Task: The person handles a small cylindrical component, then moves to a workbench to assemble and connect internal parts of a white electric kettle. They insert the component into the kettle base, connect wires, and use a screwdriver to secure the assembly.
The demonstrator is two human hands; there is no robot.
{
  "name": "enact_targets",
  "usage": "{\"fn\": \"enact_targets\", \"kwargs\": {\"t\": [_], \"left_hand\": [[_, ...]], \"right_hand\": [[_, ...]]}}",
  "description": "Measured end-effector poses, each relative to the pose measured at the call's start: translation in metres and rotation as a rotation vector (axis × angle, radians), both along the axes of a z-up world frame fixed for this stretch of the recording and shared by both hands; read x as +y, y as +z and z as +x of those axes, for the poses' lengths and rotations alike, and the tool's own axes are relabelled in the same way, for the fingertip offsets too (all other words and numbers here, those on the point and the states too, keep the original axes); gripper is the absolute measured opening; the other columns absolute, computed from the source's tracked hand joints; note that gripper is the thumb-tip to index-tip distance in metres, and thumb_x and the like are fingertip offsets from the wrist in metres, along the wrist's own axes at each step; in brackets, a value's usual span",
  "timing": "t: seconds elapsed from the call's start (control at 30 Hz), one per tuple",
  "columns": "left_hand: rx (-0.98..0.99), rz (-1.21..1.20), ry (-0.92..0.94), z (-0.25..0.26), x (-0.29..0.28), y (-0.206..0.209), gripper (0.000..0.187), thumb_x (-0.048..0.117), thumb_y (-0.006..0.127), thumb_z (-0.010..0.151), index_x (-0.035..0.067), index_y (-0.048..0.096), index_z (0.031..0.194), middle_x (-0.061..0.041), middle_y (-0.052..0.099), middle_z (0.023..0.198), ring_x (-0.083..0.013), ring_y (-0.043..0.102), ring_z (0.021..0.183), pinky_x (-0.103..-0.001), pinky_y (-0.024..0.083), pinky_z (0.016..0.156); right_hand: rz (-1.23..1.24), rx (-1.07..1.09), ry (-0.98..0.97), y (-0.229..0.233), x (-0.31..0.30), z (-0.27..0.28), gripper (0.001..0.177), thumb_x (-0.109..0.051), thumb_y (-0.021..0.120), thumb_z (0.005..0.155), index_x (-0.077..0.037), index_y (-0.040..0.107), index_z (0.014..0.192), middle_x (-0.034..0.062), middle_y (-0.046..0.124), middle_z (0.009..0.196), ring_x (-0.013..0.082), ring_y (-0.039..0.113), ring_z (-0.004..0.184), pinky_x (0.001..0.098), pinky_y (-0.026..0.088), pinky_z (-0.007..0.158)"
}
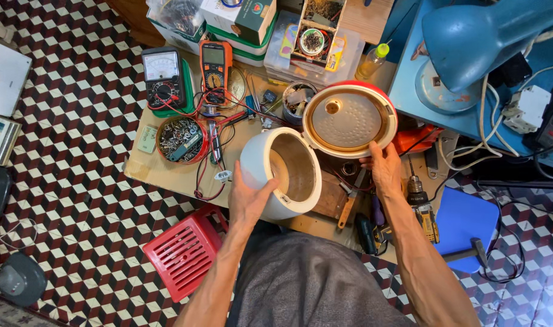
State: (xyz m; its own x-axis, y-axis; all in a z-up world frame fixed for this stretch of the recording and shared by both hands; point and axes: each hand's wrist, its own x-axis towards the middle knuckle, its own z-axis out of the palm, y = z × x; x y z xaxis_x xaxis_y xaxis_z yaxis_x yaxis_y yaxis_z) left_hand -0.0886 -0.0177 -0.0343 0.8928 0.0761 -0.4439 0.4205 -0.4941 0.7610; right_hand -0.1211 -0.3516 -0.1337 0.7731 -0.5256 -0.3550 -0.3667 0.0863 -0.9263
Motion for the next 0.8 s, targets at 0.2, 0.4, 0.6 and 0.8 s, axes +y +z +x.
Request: {"fn": "enact_targets", "kwargs": {"t": [0.2, 0.4, 0.6, 0.8], "left_hand": [[0.151, -0.309, 0.105, 0.004, 0.035, 0.020, 0.103, 0.030, 0.081, 0.067, 0.004, 0.037, 0.157, -0.017, 0.067, 0.134, -0.0258, 0.067, 0.116, -0.034, 0.054, 0.096], [0.164, -0.455, 0.168, -0.023, 0.070, 0.008, 0.105, 0.021, 0.081, 0.073, 0.005, 0.024, 0.160, -0.015, 0.054, 0.148, -0.0231, 0.055, 0.132, -0.035, 0.047, 0.106], [0.109, -0.554, 0.184, -0.044, 0.084, 0.009, 0.109, 0.021, 0.081, 0.076, 0.003, 0.017, 0.163, -0.016, 0.044, 0.157, -0.0247, 0.048, 0.141, -0.037, 0.040, 0.114], [0.150, -0.548, 0.231, -0.041, 0.078, 0.009, 0.110, 0.020, 0.081, 0.075, 0.005, 0.014, 0.162, -0.016, 0.044, 0.156, -0.0257, 0.049, 0.139, -0.038, 0.043, 0.113]], "right_hand": [[-0.130, -0.122, 0.099, 0.033, 0.020, -0.001, 0.028, -0.022, 0.062, 0.108, 0.001, 0.055, 0.122, 0.0089, 0.068, 0.097, 0.0120, 0.067, 0.074, 0.0258, 0.052, 0.064], [-0.172, -0.278, 0.193, 0.063, 0.053, -0.005, 0.025, -0.015, 0.061, 0.113, 0.001, 0.054, 0.130, 0.0050, 0.070, 0.109, 0.0070, 0.062, 0.092, 0.0225, 0.050, 0.080], [-0.120, -0.182, 0.215, 0.066, 0.071, -0.003, 0.025, -0.016, 0.061, 0.111, -0.001, 0.054, 0.129, 0.0040, 0.069, 0.104, 0.0065, 0.060, 0.082, 0.0220, 0.048, 0.071], [-0.089, -0.150, 0.178, 0.073, 0.074, 0.004, 0.035, -0.022, 0.064, 0.109, -0.001, 0.053, 0.134, 0.0040, 0.069, 0.112, 0.0081, 0.064, 0.092, 0.0248, 0.053, 0.075]]}}
